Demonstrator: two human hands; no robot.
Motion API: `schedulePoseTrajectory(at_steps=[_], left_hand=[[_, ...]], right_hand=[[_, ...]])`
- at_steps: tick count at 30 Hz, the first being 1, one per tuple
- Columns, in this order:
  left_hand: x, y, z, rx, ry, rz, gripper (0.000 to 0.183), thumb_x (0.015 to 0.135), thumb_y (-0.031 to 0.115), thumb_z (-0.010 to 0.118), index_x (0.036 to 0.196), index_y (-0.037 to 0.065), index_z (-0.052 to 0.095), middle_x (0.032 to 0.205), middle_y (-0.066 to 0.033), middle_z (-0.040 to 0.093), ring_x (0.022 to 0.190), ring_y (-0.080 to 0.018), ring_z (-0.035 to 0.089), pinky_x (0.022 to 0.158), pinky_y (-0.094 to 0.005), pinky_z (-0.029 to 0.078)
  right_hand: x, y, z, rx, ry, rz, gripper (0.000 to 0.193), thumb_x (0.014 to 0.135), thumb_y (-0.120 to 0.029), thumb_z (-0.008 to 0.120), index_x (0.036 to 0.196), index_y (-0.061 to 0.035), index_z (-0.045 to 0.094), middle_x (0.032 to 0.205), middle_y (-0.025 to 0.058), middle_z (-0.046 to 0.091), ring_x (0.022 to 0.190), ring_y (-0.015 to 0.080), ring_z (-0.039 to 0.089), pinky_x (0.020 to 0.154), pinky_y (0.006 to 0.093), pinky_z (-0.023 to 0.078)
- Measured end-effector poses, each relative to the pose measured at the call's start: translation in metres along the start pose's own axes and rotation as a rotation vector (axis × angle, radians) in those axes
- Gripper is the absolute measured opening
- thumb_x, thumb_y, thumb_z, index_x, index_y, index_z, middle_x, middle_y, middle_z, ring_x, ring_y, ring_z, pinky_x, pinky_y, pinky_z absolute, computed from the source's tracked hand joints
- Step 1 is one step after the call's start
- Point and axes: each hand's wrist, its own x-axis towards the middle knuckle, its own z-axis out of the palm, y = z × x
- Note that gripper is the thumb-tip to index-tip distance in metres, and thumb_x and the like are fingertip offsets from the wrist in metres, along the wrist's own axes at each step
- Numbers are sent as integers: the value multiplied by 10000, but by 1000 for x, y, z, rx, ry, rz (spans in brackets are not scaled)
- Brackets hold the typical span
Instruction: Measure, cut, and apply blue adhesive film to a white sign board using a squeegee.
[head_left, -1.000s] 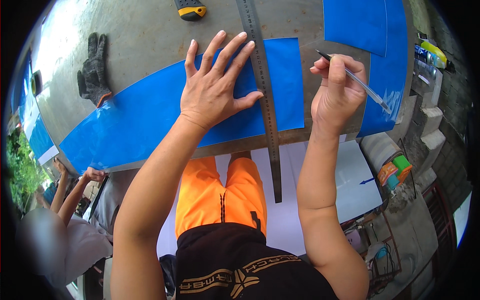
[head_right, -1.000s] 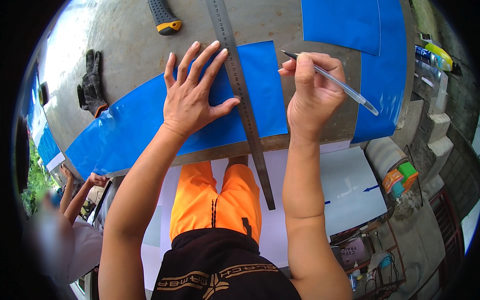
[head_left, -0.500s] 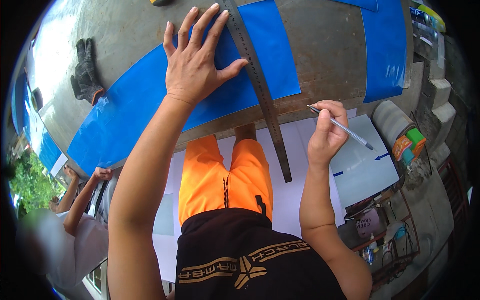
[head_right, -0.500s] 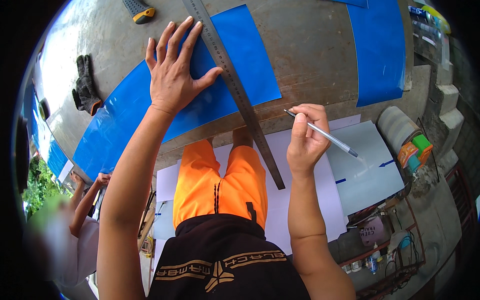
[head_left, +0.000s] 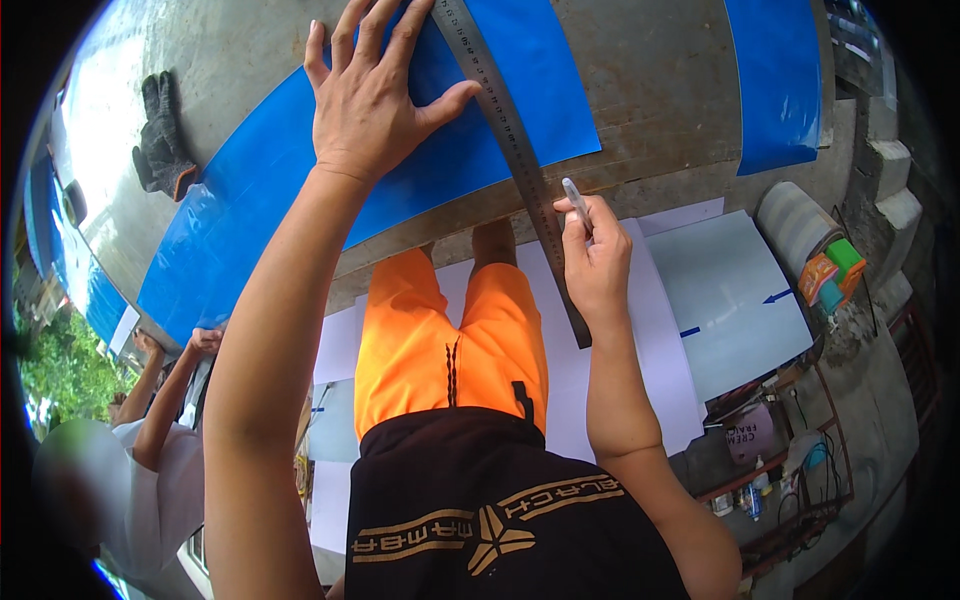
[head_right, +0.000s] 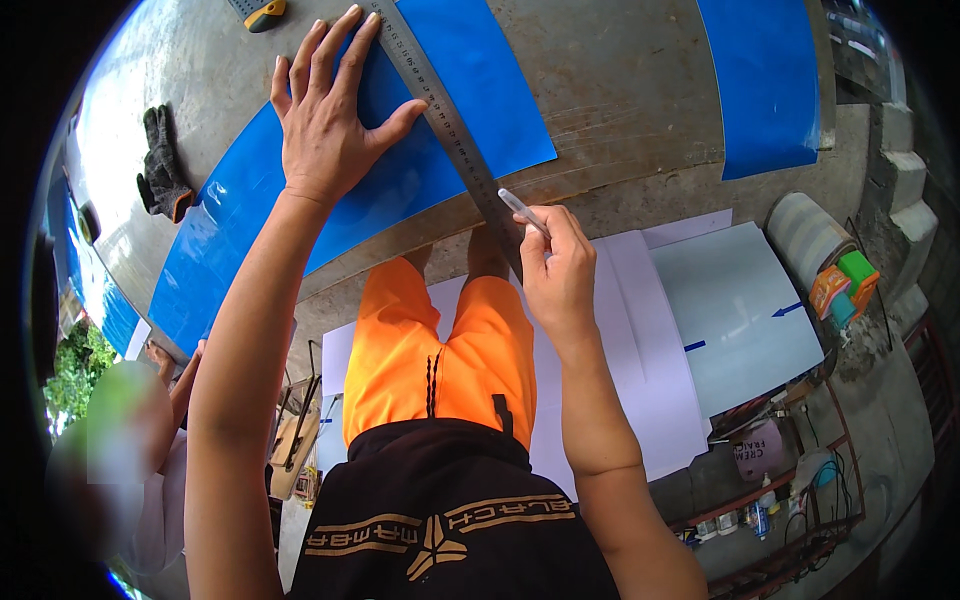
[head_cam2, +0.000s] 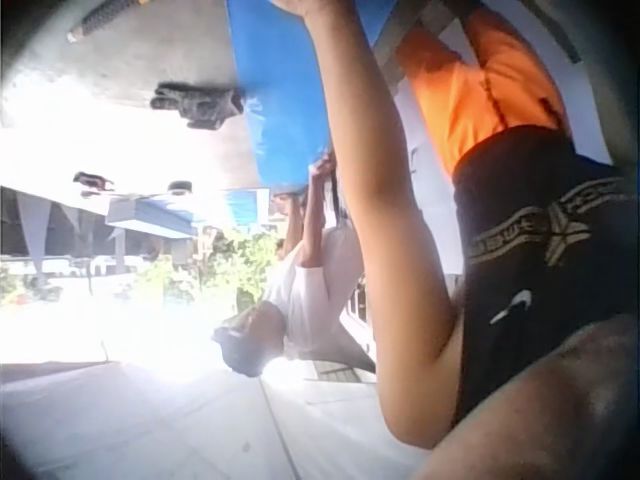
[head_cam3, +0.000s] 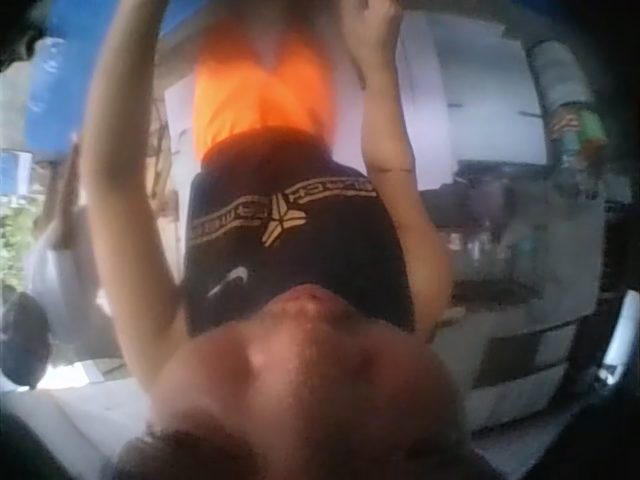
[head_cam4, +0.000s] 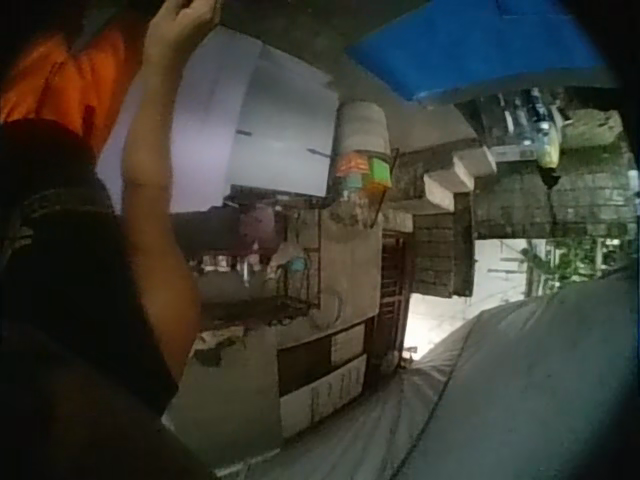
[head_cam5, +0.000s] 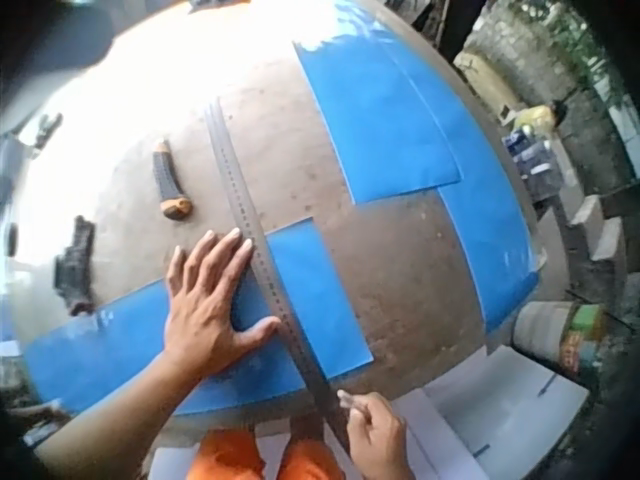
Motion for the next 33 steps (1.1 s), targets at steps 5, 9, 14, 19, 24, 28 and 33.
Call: schedulePoseTrajectory(at_steps=[5,9,14,19,24,28,33], left_hand=[[1,0,-1,-21,9,6,956,779,612,712,1538,126,394,1569,-95,378,1503,-304,245,1251,-540,90],[1,0,-2,-22,10,8,958,777,606,714,1538,119,393,1568,-96,379,1498,-306,254,1250,-541,95],[1,0,-2,-39,19,9,954,782,594,713,1538,110,392,1568,-97,380,1497,-303,259,1250,-541,97],[2,1,-2,-44,12,-3,952,786,589,710,1539,103,389,1573,-95,377,1498,-301,259,1252,-537,95],[2,1,-2,-32,7,-2,952,794,597,695,1546,108,378,1578,-96,369,1501,-302,253,1254,-537,89],[1,1,-2,-22,-3,-7,952,800,606,686,1550,111,370,1580,-99,365,1503,-301,249,1255,-535,88],[1,1,-3,-13,3,1,951,805,617,680,1549,113,372,1578,-100,367,1504,-302,248,1252,-540,92]], right_hand=[[-4,3,1,31,9,74,101,951,-20,541,994,8,628,882,113,659,700,201,599,651,339,490],[-8,9,2,-8,-42,164,150,999,-138,603,954,2,631,793,71,616,663,141,538,626,314,463],[-12,14,5,128,-9,170,202,994,-192,665,929,-1,652,717,-6,547,663,83,455,611,267,422],[-10,14,10,170,42,167,170,983,-165,686,950,0,667,718,-24,547,670,65,446,615,249,415],[-10,15,10,192,36,149,180,988,-181,690,962,-3,674,743,-27,579,683,66,462,632,244,431],[-9,14,13,217,68,137,180,972,-179,718,941,-10,662,765,-27,608,687,57,474,637,236,439],[-3,17,19,321,131,171,192,925,-139,776,898,-37,616,766,-46,597,678,27,462,620,210,430]])
